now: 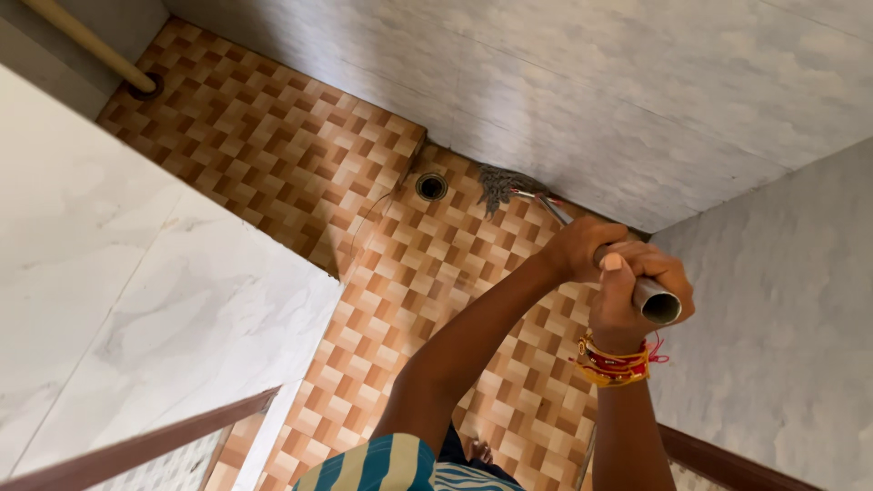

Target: The person scrubs the tiled floor of a room with a long-handled brush tool, reaching into corners and around objects, and uses the tool handle to pull a door closed.

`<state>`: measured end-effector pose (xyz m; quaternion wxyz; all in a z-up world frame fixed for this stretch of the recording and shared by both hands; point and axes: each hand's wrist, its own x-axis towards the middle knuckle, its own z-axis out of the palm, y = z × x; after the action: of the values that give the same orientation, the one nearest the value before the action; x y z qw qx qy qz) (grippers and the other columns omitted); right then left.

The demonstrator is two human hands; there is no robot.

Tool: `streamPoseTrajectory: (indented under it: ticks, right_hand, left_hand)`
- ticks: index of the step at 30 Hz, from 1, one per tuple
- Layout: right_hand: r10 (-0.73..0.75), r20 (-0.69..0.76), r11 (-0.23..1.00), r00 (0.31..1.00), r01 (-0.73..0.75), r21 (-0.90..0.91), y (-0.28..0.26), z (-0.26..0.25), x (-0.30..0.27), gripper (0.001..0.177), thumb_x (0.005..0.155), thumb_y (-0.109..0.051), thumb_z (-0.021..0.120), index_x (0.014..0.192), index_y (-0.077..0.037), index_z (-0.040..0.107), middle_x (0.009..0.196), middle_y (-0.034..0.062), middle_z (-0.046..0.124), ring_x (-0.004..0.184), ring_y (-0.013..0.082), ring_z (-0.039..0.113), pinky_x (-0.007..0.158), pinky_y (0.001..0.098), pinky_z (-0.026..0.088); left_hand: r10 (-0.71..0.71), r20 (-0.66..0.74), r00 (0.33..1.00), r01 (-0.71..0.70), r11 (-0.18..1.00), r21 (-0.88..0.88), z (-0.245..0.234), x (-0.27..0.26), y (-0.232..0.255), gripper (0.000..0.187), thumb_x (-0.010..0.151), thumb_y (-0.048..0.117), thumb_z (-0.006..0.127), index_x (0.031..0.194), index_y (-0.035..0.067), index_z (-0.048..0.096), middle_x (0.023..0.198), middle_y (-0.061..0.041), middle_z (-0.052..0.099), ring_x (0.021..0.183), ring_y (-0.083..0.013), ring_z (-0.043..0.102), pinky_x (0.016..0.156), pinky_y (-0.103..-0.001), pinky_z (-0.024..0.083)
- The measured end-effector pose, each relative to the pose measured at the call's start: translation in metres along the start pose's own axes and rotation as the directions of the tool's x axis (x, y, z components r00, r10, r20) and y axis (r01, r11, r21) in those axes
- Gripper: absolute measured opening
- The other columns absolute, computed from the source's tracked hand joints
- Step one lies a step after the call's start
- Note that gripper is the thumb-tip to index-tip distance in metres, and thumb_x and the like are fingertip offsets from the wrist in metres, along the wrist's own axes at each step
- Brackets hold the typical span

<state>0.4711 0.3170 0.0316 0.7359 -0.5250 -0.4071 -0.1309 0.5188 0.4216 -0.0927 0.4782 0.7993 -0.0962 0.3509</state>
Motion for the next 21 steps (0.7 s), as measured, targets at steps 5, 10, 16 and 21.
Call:
streamPoseTrajectory:
  ticks: [5, 10, 16, 21]
  right_hand:
    - [-0.048, -0.003, 0.999, 0.999, 0.048, 0.003, 0.011, 0.039, 0.017, 0.020, 0.099, 0.001, 0.065, 0.089, 0.000, 0.048, 0.068, 0.0116, 0.059, 0.059, 0.0191, 0.059, 0.060, 0.0311, 0.051]
    - [-0.017, 0.037, 0.999, 0.999, 0.015, 0.048, 0.017, 0.072, 0.017, 0.024, 0.101, 0.001, 0.067, 0.089, -0.001, 0.047, 0.065, 0.0110, 0.057, 0.055, 0.0177, 0.054, 0.059, 0.0302, 0.049]
    - [-0.023, 0.080, 0.994, 0.997, 0.015, 0.108, 0.020, 0.103, 0.015, 0.024, 0.102, 0.002, 0.065, 0.089, -0.002, 0.046, 0.067, 0.0097, 0.055, 0.054, 0.0157, 0.052, 0.060, 0.0320, 0.050]
    - [-0.027, 0.089, 0.982, 0.996, 0.010, 0.189, 0.022, 0.127, 0.006, 0.022, 0.099, 0.002, 0.063, 0.085, -0.001, 0.046, 0.068, 0.0091, 0.054, 0.053, 0.0157, 0.052, 0.057, 0.0306, 0.049]
  left_hand:
    - [-0.041, 0.021, 0.999, 0.041, 0.999, -0.014, -0.042, 0.011, -0.004, 0.031, 0.069, 0.032, 0.083, 0.078, 0.011, 0.061, 0.072, -0.011, 0.067, 0.067, -0.0334, 0.067, 0.060, -0.042, 0.052]
    - [-0.019, 0.003, 1.000, 0.019, 1.000, 0.008, -0.078, 0.004, -0.017, 0.033, 0.074, 0.032, 0.081, 0.086, 0.011, 0.058, 0.074, -0.011, 0.066, 0.073, -0.0353, 0.067, 0.063, -0.044, 0.052]
    - [-0.037, -0.023, 0.999, 0.038, 0.997, 0.061, -0.112, -0.007, -0.025, 0.036, 0.070, 0.032, 0.082, 0.085, 0.012, 0.057, 0.071, -0.011, 0.066, 0.070, -0.0365, 0.067, 0.060, -0.045, 0.051]
    - [-0.106, -0.058, 0.993, 0.112, 0.985, 0.131, -0.141, -0.022, -0.025, 0.037, 0.068, 0.031, 0.083, 0.085, 0.012, 0.056, 0.071, -0.010, 0.066, 0.070, -0.0350, 0.067, 0.061, -0.044, 0.052]
